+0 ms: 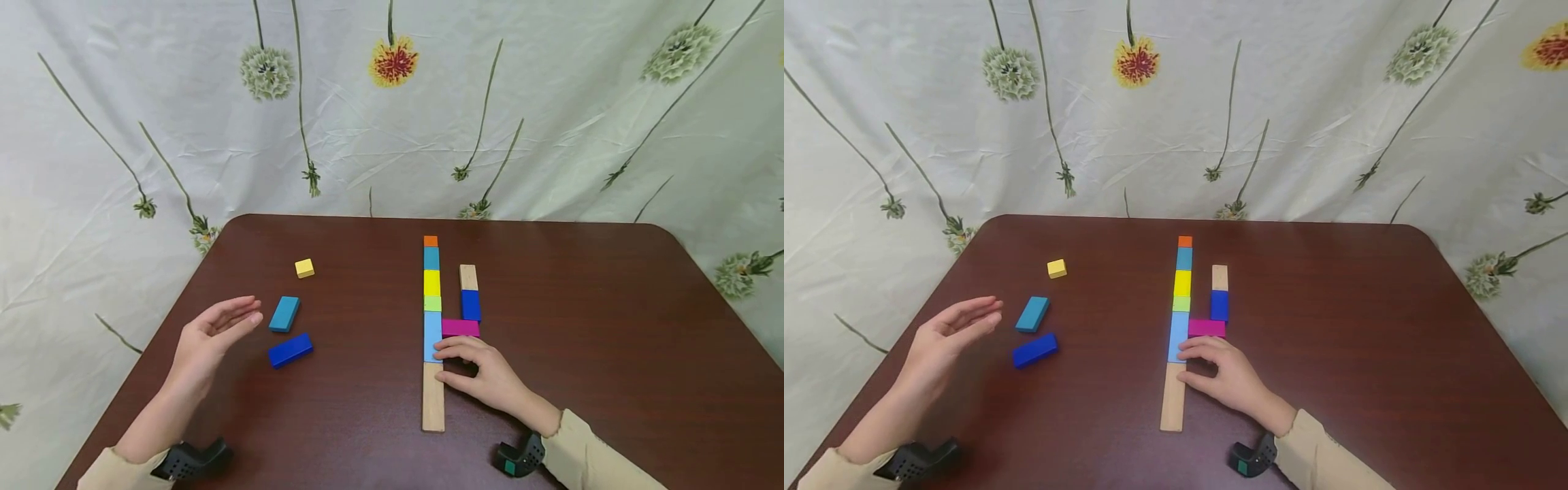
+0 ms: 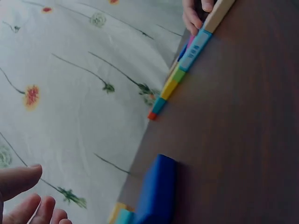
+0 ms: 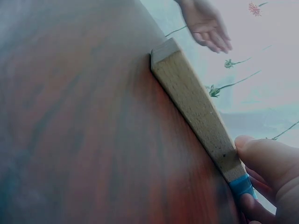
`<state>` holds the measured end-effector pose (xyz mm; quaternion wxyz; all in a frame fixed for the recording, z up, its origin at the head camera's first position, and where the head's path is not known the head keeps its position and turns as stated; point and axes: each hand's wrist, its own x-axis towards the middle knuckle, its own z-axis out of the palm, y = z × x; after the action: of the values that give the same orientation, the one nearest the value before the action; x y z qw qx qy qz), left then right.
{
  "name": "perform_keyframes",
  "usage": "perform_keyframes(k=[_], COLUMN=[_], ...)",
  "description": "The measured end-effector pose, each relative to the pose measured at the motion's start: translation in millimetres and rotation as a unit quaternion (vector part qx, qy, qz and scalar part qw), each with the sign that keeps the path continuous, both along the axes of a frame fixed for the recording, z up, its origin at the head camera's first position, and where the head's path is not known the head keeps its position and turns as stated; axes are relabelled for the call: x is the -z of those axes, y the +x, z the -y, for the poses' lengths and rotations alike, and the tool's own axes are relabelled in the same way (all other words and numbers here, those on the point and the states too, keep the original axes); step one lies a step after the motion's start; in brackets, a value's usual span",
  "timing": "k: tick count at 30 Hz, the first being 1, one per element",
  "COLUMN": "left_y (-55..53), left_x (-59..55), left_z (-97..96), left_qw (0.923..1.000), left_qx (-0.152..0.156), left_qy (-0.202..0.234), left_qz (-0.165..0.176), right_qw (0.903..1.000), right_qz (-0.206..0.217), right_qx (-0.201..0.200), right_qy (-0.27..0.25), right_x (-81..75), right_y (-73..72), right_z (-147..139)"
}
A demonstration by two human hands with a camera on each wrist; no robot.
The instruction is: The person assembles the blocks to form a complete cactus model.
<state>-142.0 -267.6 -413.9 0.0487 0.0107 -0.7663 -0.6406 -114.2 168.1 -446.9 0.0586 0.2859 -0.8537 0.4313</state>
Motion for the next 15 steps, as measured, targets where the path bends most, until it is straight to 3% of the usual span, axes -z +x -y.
perform_keyframes(k=[4, 7, 15], left_y=[19.6, 28.5, 33.1], left_x=[-4.3, -2.6, 10.8], left_z=[-12.3, -21.4, -28.8], left_qw=[0.9996, 0.9989, 0.9994], left_qx=[-0.006, -0.011, -0.006], left_qy=[0.024, 0.04, -0.018], left_qz=[0.013, 0.021, 0.03], right_qw=[1.0, 1.0, 0.9999], right_qz=[0.001, 0.003, 0.01], right_qx=[0.001, 0.001, 0.002], right_qy=[0.001, 0.005, 0.005], right_x=[-0.5, -1.0, -2.9], right_y=[-0.3, -0.3, 0.4], right_z=[0, 0, 1])
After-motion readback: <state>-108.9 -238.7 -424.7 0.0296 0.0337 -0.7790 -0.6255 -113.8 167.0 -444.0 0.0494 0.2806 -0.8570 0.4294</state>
